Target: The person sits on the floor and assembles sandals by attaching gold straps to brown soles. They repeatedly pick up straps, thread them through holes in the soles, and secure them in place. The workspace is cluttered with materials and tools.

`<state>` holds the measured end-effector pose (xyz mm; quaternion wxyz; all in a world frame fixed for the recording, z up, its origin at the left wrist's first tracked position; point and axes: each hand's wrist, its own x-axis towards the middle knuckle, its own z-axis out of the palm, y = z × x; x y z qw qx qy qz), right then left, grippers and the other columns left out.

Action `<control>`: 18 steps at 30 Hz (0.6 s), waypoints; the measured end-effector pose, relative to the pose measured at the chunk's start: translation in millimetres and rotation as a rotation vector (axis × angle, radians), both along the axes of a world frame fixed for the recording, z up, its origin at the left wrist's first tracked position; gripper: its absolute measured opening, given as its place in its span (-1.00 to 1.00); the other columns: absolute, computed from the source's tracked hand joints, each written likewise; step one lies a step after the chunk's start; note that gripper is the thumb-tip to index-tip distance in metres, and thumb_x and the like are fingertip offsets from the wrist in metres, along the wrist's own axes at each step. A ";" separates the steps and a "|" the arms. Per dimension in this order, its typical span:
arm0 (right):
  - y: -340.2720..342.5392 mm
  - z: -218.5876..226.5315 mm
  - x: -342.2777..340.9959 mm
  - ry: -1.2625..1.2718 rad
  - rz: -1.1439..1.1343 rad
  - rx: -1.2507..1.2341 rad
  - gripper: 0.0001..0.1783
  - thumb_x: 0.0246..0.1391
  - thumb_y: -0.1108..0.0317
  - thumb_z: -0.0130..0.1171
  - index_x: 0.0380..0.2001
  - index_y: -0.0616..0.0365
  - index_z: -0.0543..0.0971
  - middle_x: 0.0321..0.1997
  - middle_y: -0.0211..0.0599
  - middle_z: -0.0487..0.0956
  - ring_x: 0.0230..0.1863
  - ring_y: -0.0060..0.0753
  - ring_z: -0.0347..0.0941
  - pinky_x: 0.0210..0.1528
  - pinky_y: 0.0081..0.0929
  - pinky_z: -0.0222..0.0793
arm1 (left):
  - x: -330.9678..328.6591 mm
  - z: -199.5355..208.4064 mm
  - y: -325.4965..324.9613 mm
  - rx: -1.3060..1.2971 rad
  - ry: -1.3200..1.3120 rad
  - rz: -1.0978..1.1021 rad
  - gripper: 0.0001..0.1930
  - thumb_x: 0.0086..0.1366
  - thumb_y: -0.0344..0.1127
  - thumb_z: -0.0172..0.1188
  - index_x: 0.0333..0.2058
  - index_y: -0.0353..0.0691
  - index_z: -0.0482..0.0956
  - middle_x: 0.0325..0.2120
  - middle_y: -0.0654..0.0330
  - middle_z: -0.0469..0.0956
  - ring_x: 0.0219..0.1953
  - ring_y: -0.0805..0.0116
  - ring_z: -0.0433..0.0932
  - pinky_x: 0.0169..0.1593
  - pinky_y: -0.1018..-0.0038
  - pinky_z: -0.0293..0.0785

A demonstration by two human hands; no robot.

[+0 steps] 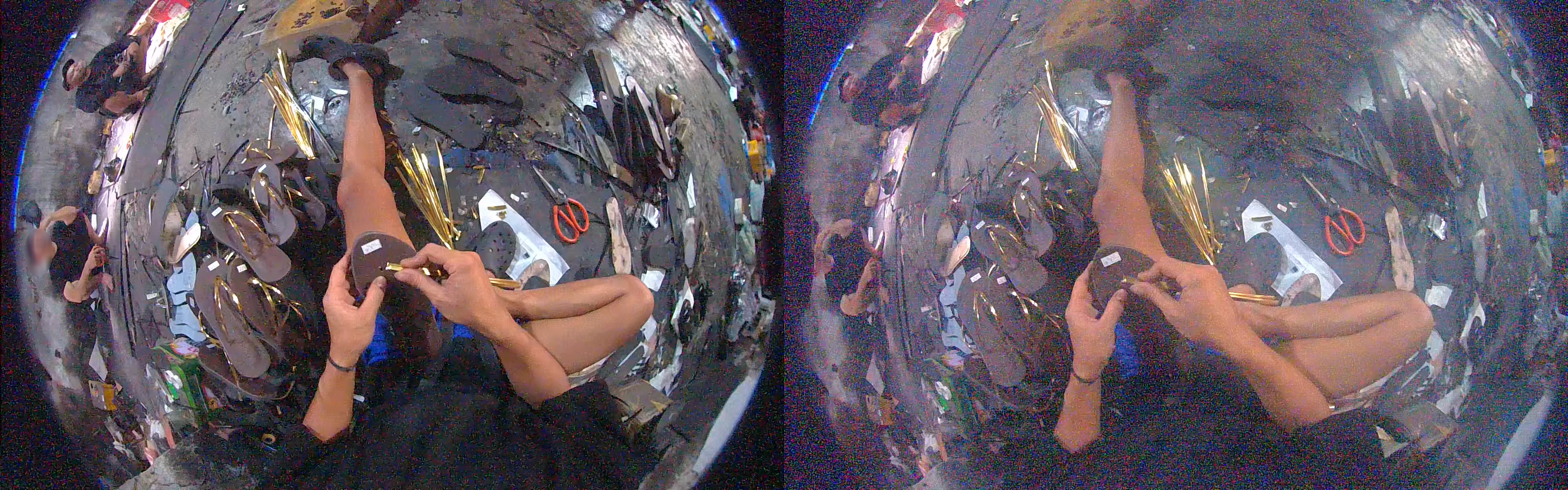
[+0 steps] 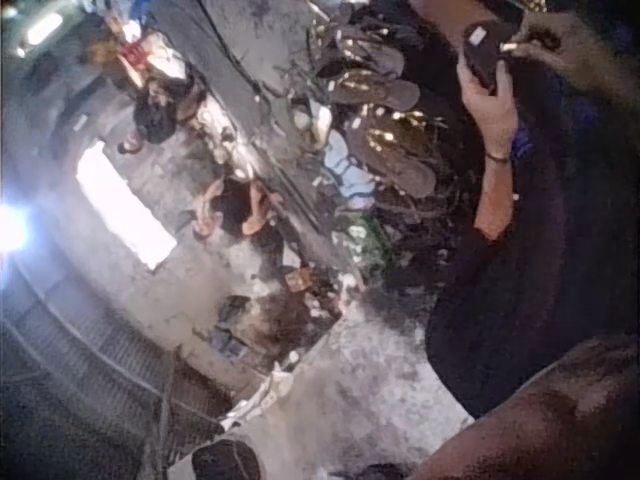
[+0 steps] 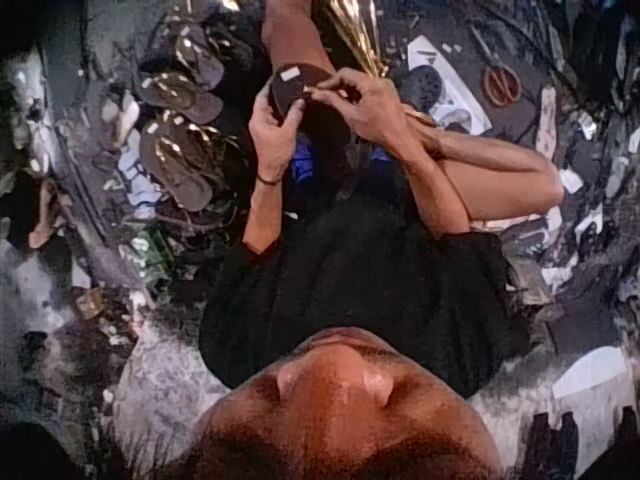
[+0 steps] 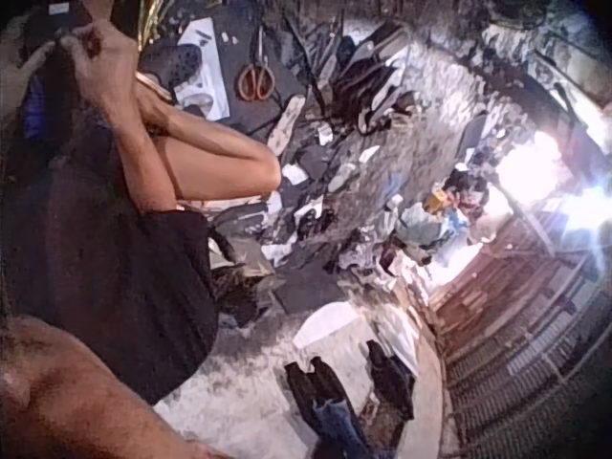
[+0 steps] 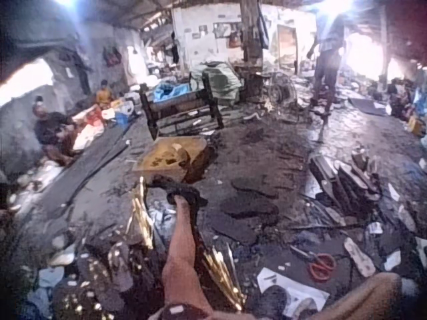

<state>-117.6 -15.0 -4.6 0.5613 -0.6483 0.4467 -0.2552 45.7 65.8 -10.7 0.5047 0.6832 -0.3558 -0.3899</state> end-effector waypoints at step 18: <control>32.8 -3.0 0.4 0.103 -0.064 0.051 -0.75 0.00 0.27 0.28 -0.25 0.15 0.61 -0.36 0.02 0.64 -0.29 0.15 0.59 -0.21 -0.03 0.50 | -12.2 13.2 15.6 0.012 -0.375 -0.198 -0.76 0.08 -0.53 0.34 -0.26 -0.28 0.53 -0.41 0.28 0.53 -0.32 0.48 0.48 -0.20 0.51 0.42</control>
